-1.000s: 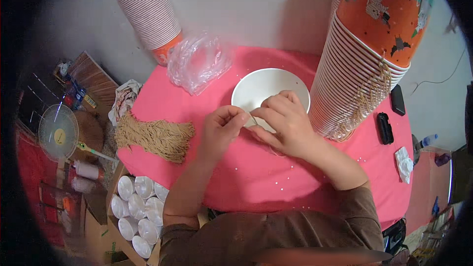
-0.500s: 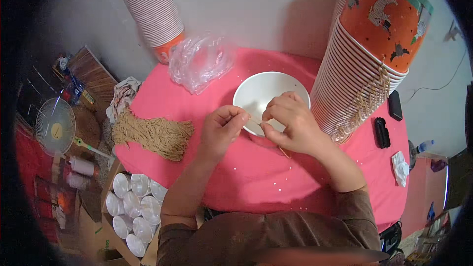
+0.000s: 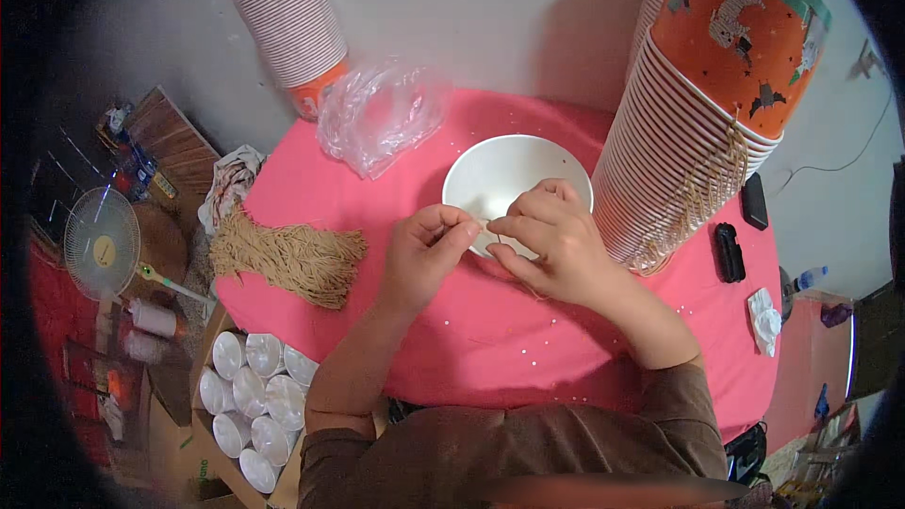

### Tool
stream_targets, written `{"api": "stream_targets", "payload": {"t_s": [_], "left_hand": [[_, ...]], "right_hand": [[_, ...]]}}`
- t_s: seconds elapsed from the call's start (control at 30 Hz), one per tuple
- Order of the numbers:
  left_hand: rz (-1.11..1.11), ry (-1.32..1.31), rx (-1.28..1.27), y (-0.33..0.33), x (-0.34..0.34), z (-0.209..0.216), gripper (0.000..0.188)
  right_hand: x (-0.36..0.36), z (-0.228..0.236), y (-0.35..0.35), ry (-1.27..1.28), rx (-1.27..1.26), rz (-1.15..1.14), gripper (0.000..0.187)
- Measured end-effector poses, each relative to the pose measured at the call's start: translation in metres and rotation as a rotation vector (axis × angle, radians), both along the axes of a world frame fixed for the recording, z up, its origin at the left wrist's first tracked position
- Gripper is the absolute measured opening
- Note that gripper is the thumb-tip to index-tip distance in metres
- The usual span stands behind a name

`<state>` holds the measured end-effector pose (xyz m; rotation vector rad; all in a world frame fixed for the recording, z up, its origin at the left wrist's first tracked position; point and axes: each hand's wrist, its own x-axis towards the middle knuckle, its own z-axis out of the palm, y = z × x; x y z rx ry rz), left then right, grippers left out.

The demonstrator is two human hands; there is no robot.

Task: Manually attaching string handles to plastic buckets at a manufacturing workstation.

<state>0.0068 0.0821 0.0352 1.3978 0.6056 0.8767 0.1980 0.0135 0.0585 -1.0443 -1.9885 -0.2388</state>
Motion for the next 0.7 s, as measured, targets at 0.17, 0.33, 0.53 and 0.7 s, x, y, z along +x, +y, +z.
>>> {"api": "stream_targets", "payload": {"t_s": [0.17, 0.33, 0.53, 0.7], "left_hand": [[-0.01, -0.05, -0.058, -0.003, -0.001, 0.001, 0.007], [0.006, -0.033, -0.022, -0.001, -0.001, 0.002, 0.008], [0.022, -0.054, -0.022, 0.002, -0.004, -0.002, 0.01], [0.017, -0.015, 0.004, 0.004, -0.006, -0.008, 0.01]], "right_hand": [[0.003, -0.004, 0.002, -0.005, -0.074, 0.016, 0.018], [0.005, 0.0, 0.002, 0.025, -0.14, 0.059, 0.012], [0.014, 0.009, 0.0, 0.114, -0.151, 0.113, 0.009], [0.016, 0.016, -0.003, 0.15, -0.086, 0.118, 0.009]]}}
